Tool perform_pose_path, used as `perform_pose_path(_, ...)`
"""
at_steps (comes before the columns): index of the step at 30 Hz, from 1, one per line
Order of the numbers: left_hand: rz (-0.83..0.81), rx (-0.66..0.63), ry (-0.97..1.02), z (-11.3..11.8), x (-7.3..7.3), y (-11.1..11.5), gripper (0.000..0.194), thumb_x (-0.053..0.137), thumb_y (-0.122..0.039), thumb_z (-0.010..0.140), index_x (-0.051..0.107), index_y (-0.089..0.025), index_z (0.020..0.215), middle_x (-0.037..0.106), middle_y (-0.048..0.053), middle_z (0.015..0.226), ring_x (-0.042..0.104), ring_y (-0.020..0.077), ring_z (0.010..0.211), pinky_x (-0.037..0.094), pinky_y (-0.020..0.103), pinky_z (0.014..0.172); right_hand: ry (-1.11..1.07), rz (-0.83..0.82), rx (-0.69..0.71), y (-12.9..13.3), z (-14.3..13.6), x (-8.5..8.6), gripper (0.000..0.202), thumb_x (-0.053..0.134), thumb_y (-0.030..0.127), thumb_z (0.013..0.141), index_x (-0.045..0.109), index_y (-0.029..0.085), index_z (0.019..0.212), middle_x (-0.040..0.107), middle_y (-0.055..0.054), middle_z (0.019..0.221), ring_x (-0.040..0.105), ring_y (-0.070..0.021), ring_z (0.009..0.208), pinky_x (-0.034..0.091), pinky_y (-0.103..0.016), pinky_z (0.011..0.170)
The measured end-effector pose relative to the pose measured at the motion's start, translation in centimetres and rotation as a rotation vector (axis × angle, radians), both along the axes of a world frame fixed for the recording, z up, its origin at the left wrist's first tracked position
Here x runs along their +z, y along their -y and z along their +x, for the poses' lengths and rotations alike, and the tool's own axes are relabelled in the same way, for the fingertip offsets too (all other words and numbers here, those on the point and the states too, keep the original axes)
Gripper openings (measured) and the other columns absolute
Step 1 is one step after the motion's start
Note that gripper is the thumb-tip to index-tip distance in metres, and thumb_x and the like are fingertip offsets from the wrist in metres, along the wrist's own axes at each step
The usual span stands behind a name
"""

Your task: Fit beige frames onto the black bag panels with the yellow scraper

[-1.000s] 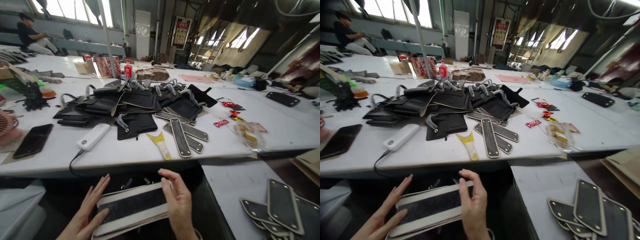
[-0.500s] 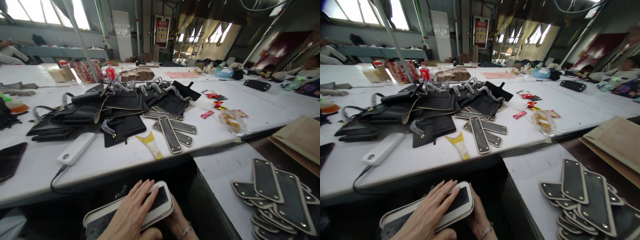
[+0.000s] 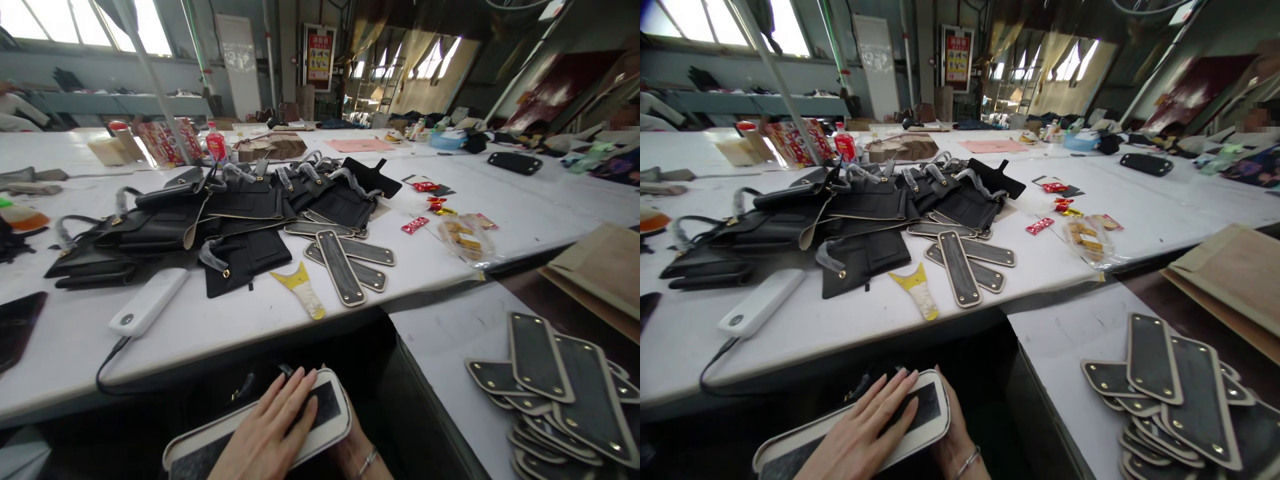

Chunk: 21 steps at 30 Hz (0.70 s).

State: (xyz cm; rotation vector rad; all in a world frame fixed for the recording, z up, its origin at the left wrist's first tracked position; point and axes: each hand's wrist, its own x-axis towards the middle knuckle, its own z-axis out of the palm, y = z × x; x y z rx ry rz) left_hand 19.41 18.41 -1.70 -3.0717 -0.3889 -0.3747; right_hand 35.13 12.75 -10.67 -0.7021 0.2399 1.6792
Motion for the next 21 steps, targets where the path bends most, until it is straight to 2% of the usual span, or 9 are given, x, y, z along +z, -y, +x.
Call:
perform_pose_path(3,-0.007,-0.034,-0.012,0.0,-0.2,0.0,0.057,0.049,-0.013,0.091,0.034,-0.017,0.145,0.037,0.009,0.151,0.034,0.0247,0.139,0.031,0.039,0.113,0.017,-0.002,0.002,-0.1,0.0,0.4,0.03,0.076,0.045,0.065,0.071,0.016,0.073,0.07,-0.004,0.075,0.065,-0.021,0.077,0.049,-0.034,0.077)
perform_pose_path(6,-0.045,-0.106,-0.081,-0.2,0.6,-0.3,0.057,0.048,-0.022,0.092,0.031,-0.014,0.146,0.042,0.008,0.148,0.043,0.0225,0.133,0.042,0.031,0.105,0.047,0.0,0.013,-0.2,0.1,1.0,0.032,0.07,0.048,0.073,0.069,0.016,0.071,0.07,-0.006,0.076,0.066,-0.0234,0.076,0.05,-0.036,0.072)
perform_pose_path(8,-0.072,-0.107,-0.116,-0.2,1.1,-0.4,0.059,0.047,-0.024,0.093,0.028,-0.015,0.148,0.043,0.007,0.147,0.046,0.0226,0.131,0.046,0.031,0.101,0.067,0.002,0.02,-0.3,0.4,1.3,0.033,0.07,0.048,0.074,0.068,0.015,0.07,0.069,-0.006,0.073,0.065,-0.0217,0.071,0.051,-0.034,0.068)
perform_pose_path(12,-0.121,-0.076,-0.082,0.3,2.0,-0.2,0.063,0.048,-0.018,0.091,0.024,-0.018,0.149,0.047,0.006,0.145,0.049,0.0214,0.128,0.045,0.029,0.101,0.088,0.001,0.03,-0.3,1.1,1.3,0.032,0.074,0.043,0.072,0.067,0.012,0.072,0.068,-0.004,0.066,0.064,-0.017,0.062,0.051,-0.027,0.061)
perform_pose_path(17,-0.165,-0.043,-0.174,2.4,2.6,-0.3,0.056,0.056,-0.02,0.086,0.04,-0.02,0.14,0.062,0.009,0.13,0.061,0.0262,0.111,0.052,0.035,0.089,0.064,-0.009,0.02,0.0,1.7,1.4,0.025,0.078,0.037,0.068,0.071,0.013,0.072,0.07,-0.004,0.068,0.065,-0.0162,0.066,0.052,-0.024,0.061)
perform_pose_path(21,-0.125,-0.017,-0.188,3.7,2.4,-0.3,0.05,0.059,-0.019,0.084,0.047,-0.018,0.133,0.065,0.012,0.121,0.064,0.0267,0.098,0.054,0.035,0.079,0.069,-0.017,-0.034,0.6,1.7,1.8,0.019,0.082,0.031,0.061,0.071,0.017,0.067,0.07,-0.002,0.068,0.065,-0.0159,0.066,0.054,-0.025,0.064)
